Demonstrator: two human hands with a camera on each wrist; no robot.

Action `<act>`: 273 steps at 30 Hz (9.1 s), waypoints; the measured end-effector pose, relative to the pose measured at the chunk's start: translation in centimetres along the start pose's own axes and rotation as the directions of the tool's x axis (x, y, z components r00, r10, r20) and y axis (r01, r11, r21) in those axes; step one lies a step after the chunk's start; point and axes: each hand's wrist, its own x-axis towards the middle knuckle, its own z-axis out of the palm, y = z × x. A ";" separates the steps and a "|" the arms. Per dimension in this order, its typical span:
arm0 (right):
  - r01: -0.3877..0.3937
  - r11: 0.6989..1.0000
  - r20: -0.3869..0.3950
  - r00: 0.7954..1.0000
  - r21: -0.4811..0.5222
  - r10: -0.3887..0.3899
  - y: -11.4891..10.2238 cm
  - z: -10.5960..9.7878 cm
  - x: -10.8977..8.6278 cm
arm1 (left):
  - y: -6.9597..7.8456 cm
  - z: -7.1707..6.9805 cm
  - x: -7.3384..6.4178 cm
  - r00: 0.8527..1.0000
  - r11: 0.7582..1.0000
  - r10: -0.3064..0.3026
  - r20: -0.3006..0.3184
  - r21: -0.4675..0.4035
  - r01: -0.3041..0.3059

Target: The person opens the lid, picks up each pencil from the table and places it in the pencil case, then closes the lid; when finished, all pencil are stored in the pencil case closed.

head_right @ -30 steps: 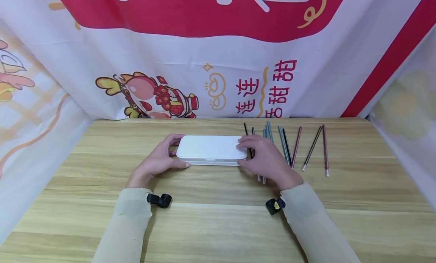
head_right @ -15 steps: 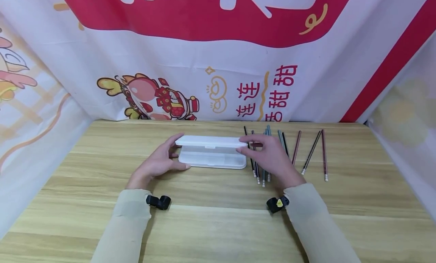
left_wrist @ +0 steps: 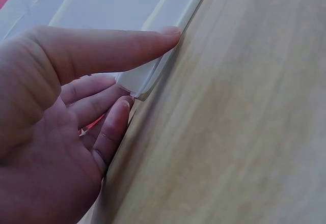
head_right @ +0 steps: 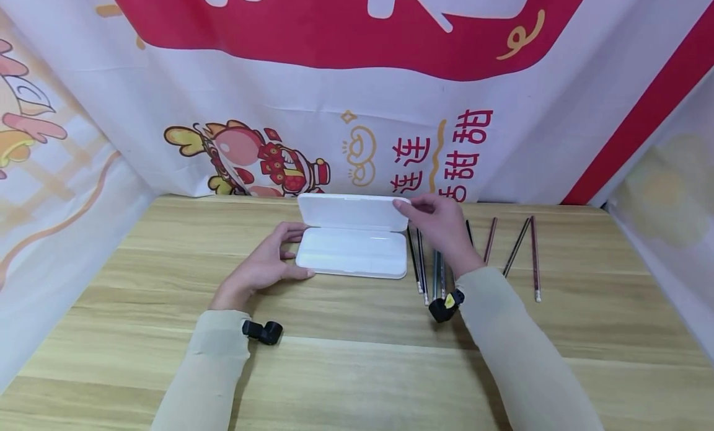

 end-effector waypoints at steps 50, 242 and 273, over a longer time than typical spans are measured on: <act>-0.065 0.987 -0.061 0.995 0.150 0.075 0.8 -1.2 -3.6 | 1.4 0.4 -0.2 1.000 0.991 0.002 -0.018 0.134 0.000; 0.172 0.969 0.191 0.972 -0.179 -0.138 2.7 -4.9 -4.0 | 0.5 0.4 -0.4 1.000 0.998 -0.017 -0.023 0.054 0.018; 0.241 0.936 0.197 0.961 -0.256 -0.193 2.4 1.7 -1.9 | 0.5 0.4 -0.4 0.999 0.998 -0.027 -0.024 0.053 0.029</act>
